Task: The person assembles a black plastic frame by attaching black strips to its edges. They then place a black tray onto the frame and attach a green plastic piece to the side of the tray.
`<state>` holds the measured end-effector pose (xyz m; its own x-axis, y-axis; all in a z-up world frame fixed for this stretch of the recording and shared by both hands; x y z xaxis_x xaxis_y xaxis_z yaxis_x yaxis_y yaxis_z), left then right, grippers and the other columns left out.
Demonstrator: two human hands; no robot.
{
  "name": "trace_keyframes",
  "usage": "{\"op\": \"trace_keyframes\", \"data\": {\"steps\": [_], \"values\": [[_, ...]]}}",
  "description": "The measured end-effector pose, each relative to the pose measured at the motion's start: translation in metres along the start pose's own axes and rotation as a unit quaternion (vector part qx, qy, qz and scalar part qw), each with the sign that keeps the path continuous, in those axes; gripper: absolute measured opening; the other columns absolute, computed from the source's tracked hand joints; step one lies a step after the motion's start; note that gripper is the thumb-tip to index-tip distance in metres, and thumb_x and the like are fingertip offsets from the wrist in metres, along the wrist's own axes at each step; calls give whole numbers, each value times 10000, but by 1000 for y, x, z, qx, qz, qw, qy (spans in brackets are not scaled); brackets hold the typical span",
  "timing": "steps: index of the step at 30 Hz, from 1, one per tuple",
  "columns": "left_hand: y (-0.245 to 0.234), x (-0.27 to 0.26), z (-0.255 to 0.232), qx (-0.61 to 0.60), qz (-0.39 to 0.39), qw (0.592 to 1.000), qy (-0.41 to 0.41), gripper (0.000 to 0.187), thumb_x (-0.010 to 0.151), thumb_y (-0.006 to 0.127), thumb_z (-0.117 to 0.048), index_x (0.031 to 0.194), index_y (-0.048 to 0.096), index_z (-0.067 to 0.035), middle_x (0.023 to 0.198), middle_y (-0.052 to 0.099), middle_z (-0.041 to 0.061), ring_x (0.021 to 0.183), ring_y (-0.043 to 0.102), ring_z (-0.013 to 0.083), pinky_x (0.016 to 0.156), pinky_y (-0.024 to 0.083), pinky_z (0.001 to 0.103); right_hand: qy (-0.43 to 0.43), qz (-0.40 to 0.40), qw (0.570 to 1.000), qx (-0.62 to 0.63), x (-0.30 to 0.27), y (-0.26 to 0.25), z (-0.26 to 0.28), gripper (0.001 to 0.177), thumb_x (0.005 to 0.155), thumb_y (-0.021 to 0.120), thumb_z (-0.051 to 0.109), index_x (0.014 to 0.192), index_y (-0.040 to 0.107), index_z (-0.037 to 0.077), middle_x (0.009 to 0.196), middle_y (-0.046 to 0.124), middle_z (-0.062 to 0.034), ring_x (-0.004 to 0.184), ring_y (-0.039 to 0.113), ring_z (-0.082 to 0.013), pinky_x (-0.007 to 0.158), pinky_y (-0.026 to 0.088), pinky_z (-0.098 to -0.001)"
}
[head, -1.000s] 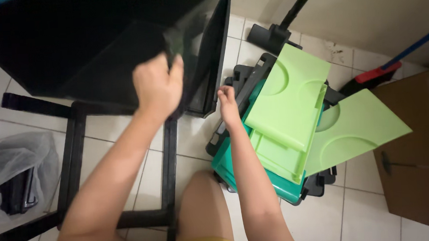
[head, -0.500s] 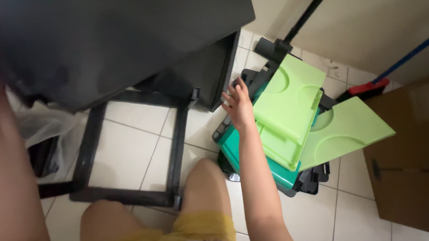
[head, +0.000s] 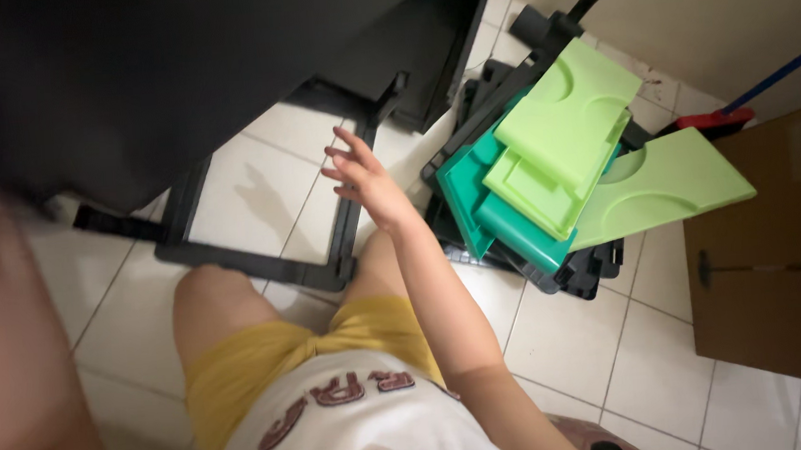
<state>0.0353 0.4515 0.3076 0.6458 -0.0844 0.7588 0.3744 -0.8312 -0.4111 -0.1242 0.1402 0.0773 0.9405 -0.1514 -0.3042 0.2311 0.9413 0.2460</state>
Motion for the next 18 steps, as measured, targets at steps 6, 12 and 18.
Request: {"op": "trace_keyframes", "data": {"steps": [6,12,18], "values": [[-20,-32,-19,-15,-18,1000,5,542,1105,791,-69,768,381,44,721,371,124,673,373,244,619,300,388,-2,-24,999,49,-15,-7,4,806,933,589,482,1610,283,168,1587,440,-210,1371,549,-402,1108,448,-566],[-3,-84,-49,-104,36,993,-31,473,1146,744,-101,783,463,13,700,440,97,623,422,240,604,321,363,13,-28,995,90,-19,-36,-10,772,980,540,478,1614,284,121,1602,429,-214,1397,524,-395,1136,424,-575],[27,-148,-82,-44,98,994,36,384,984,776,-93,697,528,-33,655,529,146,572,530,328,536,391,445,46,-40,992,110,-23,-29,-18,857,950,507,585,1619,280,99,1616,393,-240,1392,505,-421,1088,446,-607]]}}
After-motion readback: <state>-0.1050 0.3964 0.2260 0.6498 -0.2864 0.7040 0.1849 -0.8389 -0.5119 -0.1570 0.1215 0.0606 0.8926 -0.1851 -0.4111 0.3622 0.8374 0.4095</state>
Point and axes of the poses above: each hand's wrist, its own x-axis towards the middle knuckle, its own y-axis out of the palm, z = x × y, the point moved 9 cm from there along x, towards the middle knuckle
